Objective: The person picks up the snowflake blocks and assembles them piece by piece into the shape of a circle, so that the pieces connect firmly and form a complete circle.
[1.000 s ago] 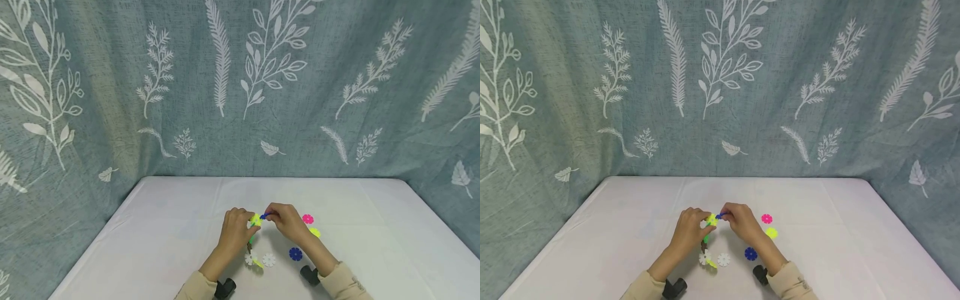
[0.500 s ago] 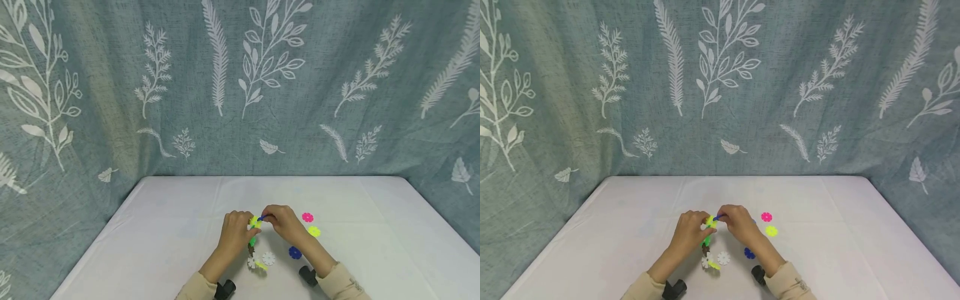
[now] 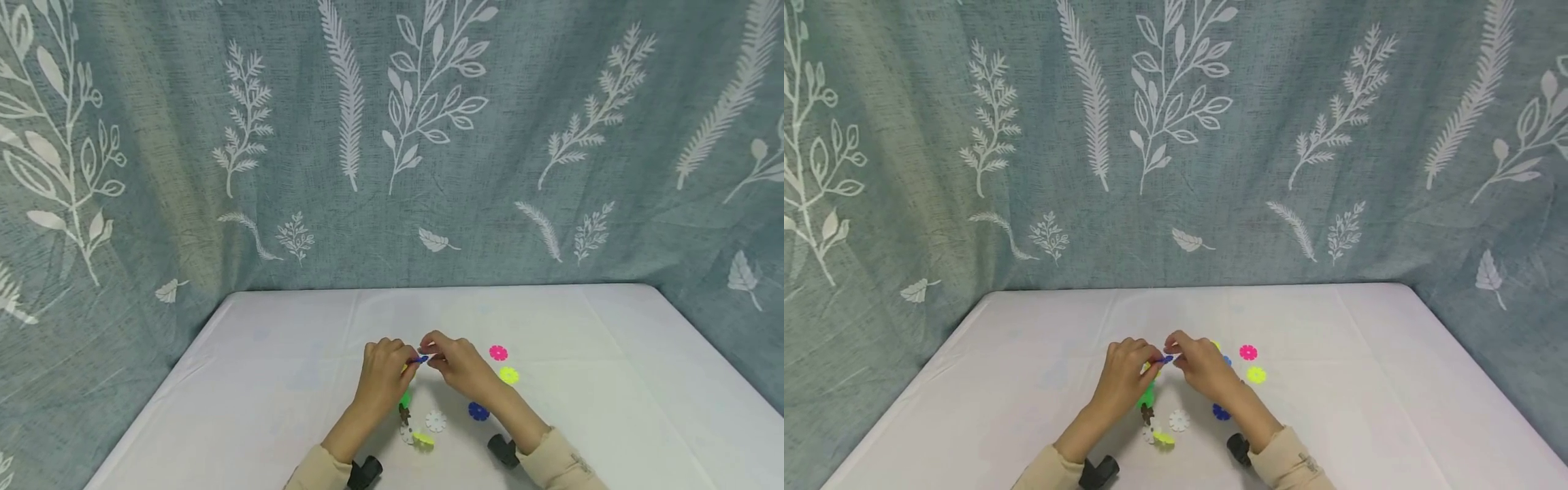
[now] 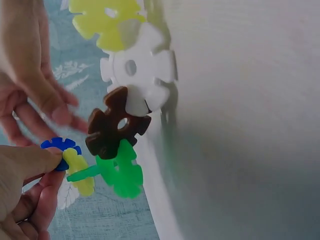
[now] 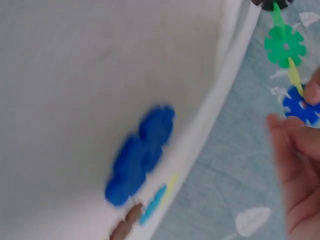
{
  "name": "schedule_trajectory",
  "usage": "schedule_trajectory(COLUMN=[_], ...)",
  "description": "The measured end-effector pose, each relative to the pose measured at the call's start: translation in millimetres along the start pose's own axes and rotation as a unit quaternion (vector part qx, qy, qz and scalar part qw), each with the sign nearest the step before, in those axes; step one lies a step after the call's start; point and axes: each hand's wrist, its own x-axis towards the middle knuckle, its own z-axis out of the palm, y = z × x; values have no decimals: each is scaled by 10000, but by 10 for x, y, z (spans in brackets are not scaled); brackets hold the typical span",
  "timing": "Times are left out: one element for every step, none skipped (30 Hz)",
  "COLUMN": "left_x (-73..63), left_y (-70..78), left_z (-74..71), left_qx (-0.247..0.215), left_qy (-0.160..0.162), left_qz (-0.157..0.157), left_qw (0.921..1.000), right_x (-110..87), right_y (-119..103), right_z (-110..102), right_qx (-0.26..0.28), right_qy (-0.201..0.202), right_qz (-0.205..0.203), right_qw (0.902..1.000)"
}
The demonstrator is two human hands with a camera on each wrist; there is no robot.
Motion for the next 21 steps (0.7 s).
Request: schedule_trajectory(left_x=[-6, -5, -9, -13, -18, -26, -35, -45, -55, -63, -69, -74, -75, -74, -71, -68, -71, -75, -78, -81, -83], left_y=[-7, -12, -17, -22, -28, -35, -42, -51, -60, -68, -77, -85, -92, -97, -101, -104, -108, -111, -114, -117, -118], left_z=[-1, -3, -6, -8, -9, -8, -7, -4, 1, 4, 7, 11, 16, 20, 22, 24, 23, 22, 20, 17, 13], left_qx=[5, 6, -3, -9, -13, -19, -24, -16, -4, 10, 33, 45, 50, 46, 40, 24, 11, -16, -38, -56, -75], left_qy=[-12, -10, -18, -15, -10, -8, 1, 24, 36, 60, 95, 118, 139, 150, 146, 152, 161, 153, 152, 151, 152], left_qz=[-3, 7, -3, -10, -19, -29, -33, -27, -32, -24, -5, 8, 23, 33, 35, 43, 43, 32, 26, 24, 28], left_qw=[10000, 10000, 10000, 10000, 10000, 10000, 10000, 10000, 10000, 10000, 9999, 9999, 9999, 9999, 9999, 9999, 9999, 9999, 9999, 9999, 9999], right_x=[-24, -52, -86, -121, -157, -193, -227, -259, -287, -309, -328, -340, -346, -349, -349, -342, -335, -328, -321, -315, -310], right_y=[-14, -30, -48, -68, -91, -115, -136, -161, -186, -212, -229, -242, -251, -262, -269, -273, -275, -283, -292, -300, -307], right_z=[-23, -54, -83, -107, -123, -128, -122, -108, -91, -69, -42, -17, 6, 22, 35, 46, 62, 69, 77, 85, 91], right_qx=[-112, -246, -387, -534, -635, -665, -696, -662, -616, -554, -508, -457, -442, -445, -471, -485, -518, -521, -495, -478, -450], right_qy=[-84, -193, -339, -512, -718, -952, -1174, -1383, -1592, -1756, -1872, -1959, -2020, -2068, -2108, -2130, -2168, -2203, -2245, -2292, -2336], right_qz=[173, 359, 517, 694, 849, 978, 1040, 1054, 1095, 1135, 1155, 1173, 1170, 1183, 1205, 1207, 1221, 1231, 1260, 1303, 1348], right_qw=[9998, 9989, 9973, 9948, 9918, 9884, 9852, 9825, 9792, 9763, 9742, 9725, 9714, 9702, 9689, 9684, 9672, 9662, 9650, 9634, 9619])
